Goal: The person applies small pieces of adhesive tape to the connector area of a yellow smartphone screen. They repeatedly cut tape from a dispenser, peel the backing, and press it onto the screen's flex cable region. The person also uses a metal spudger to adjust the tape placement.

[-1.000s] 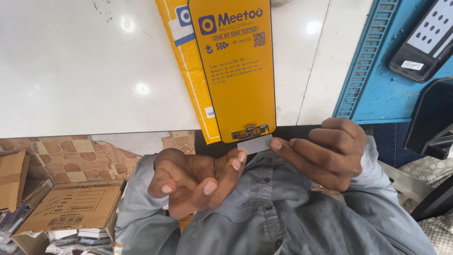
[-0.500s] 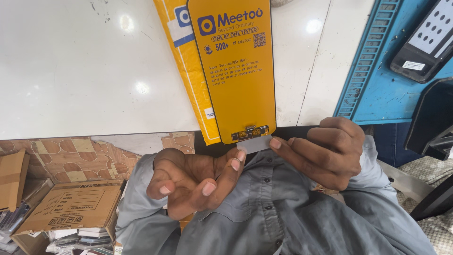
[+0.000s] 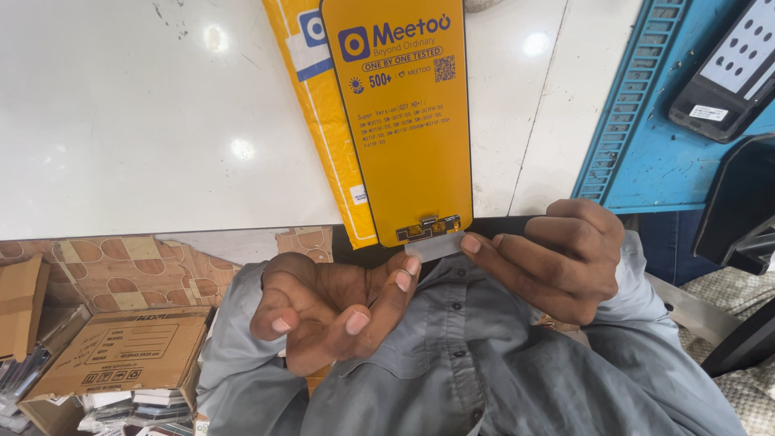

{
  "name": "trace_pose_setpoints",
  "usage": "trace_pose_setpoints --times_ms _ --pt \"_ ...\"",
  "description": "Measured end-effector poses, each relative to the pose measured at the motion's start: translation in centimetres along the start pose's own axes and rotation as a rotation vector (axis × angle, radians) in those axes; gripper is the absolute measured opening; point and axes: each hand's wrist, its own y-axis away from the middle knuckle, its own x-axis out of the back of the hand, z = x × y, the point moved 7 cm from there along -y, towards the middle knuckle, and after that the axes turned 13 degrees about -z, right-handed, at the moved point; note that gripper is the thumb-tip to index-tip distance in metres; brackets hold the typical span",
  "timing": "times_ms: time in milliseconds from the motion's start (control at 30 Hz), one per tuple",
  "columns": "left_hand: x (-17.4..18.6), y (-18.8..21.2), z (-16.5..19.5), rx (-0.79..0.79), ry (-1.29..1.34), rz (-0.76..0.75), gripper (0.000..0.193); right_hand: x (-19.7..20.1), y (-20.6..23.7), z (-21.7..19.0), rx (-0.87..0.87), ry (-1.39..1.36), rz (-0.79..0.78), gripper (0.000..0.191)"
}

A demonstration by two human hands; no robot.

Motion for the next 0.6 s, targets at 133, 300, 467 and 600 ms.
trace_pose_setpoints --times_ms 133,300,467,600 --pt "-0.1 0.1 0.2 -0.018 -0.014 0.016 0.022 -0.1 0.0 0.0 0.007 0.009 0.009 0.023" --pt "-1.3 -0.2 -0.3 0.071 -0.009 -0.017 0.039 0.1 -0.3 0.0 0.007 -0.003 0.008 0.022" --pt "-1.1 -0.5 -0.3 -0.049 0.115 0.051 0.056 0.3 -1.0 0.3 -0.006 -0.032 -0.037 0.017" --pt "-0.9 -0.8 -1.0 -0.093 0.169 -0.032 0.03 0.2 -1.5 0.3 -0.023 -0.038 -0.046 0.012"
